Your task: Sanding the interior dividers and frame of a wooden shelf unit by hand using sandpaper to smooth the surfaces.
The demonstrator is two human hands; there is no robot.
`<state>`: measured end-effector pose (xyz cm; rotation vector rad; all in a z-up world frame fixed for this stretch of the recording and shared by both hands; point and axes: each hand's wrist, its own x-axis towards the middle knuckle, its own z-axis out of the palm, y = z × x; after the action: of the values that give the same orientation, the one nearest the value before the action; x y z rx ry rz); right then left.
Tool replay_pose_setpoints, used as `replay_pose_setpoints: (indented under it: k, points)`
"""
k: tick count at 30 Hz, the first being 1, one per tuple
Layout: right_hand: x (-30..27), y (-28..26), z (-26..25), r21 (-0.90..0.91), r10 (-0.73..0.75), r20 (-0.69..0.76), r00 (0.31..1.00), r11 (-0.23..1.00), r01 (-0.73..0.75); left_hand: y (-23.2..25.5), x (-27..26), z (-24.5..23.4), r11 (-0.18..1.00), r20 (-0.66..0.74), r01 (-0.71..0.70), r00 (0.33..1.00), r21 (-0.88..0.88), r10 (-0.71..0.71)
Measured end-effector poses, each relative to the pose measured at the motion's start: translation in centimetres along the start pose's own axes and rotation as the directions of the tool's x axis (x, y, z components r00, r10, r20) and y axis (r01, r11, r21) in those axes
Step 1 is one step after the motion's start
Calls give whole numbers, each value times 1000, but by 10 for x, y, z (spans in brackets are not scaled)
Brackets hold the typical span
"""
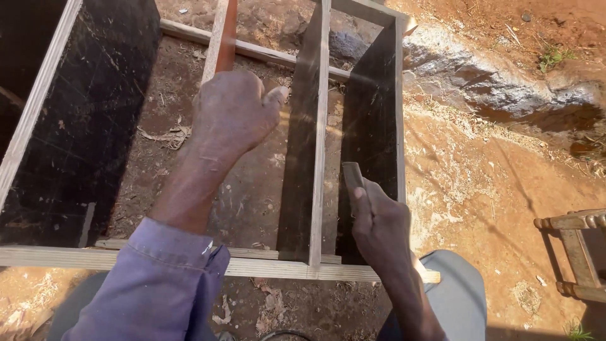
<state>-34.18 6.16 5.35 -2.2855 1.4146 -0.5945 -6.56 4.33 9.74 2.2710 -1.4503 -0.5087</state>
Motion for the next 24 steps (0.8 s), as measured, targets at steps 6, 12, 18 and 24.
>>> replay_pose_setpoints:
  k: [6, 12, 18, 24]
  points:
    - [-95, -1, 19, -283, -205, 46, 978, 936, 210, -56, 27, 19, 997, -351, 39, 936, 61, -16]
    - [-74, -7, 42, -154, -325, -157, 932, 941, 302, -41, 15, 14, 995, -130, 89, 987, -45, -94]
    - [-101, -27, 55, -143, -382, -183, 906, 922, 359, -37, 12, -2, 960, -88, 242, 963, -142, -256]
    - [-79, -18, 72, -84, -341, -146, 929, 940, 332, -47, 22, 8, 967, 181, 241, 951, 84, -252]
